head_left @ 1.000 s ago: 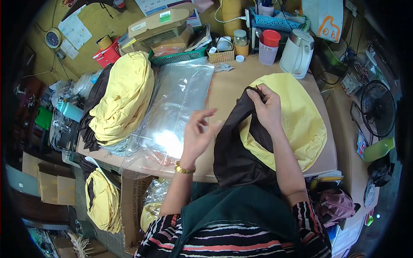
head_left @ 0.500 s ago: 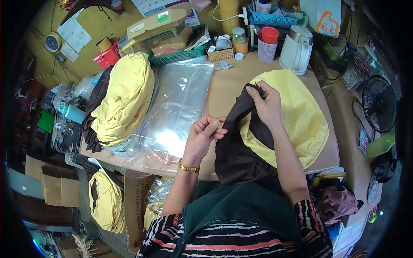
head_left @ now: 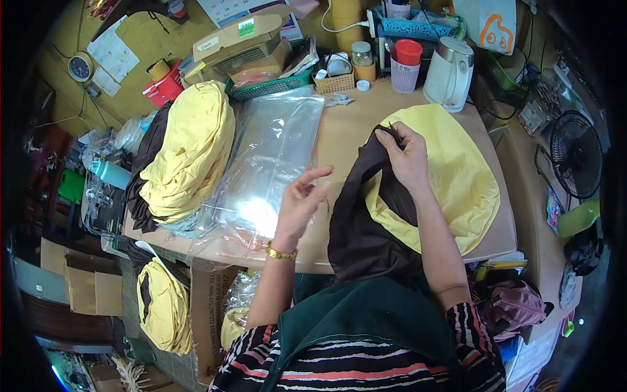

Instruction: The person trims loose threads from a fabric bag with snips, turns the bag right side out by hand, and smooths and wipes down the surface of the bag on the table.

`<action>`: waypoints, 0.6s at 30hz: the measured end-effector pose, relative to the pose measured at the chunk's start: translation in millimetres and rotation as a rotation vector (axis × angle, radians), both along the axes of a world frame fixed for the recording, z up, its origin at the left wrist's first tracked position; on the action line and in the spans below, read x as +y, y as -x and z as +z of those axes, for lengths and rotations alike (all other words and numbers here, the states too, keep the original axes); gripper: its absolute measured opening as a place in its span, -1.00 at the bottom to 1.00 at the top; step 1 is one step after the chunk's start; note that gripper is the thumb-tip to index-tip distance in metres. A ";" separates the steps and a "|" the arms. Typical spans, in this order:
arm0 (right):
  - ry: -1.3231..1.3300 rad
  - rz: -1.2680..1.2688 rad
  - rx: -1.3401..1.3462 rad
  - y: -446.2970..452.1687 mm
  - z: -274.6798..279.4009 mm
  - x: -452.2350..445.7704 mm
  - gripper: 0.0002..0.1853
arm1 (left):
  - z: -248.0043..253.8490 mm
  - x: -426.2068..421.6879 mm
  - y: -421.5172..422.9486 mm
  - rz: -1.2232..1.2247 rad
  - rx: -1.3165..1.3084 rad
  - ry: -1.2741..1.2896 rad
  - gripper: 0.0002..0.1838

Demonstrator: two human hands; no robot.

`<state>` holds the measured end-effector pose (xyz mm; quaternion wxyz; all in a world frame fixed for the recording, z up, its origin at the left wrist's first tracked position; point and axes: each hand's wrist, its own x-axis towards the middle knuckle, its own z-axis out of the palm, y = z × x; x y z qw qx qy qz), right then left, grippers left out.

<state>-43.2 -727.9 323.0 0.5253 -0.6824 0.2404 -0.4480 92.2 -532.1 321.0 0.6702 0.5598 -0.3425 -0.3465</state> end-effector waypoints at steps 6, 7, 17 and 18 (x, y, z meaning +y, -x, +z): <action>0.022 -0.007 0.016 -0.8 2.9 8.3 -0.70 | -15.2 -23.4 9.7 -0.035 0.006 -0.077 -0.79; 0.031 -0.007 0.031 -0.6 3.0 8.1 -0.71 | -17.5 -24.1 8.7 -0.035 0.049 -0.060 -0.80; 0.014 -0.021 0.014 0.6 -4.3 -5.0 -0.68 | -17.2 -5.6 2.1 -0.031 0.438 0.111 -0.80; 0.016 -0.035 -0.010 1.2 -5.0 -6.7 -0.67 | -16.4 2.0 -9.0 -0.069 0.608 0.200 -0.81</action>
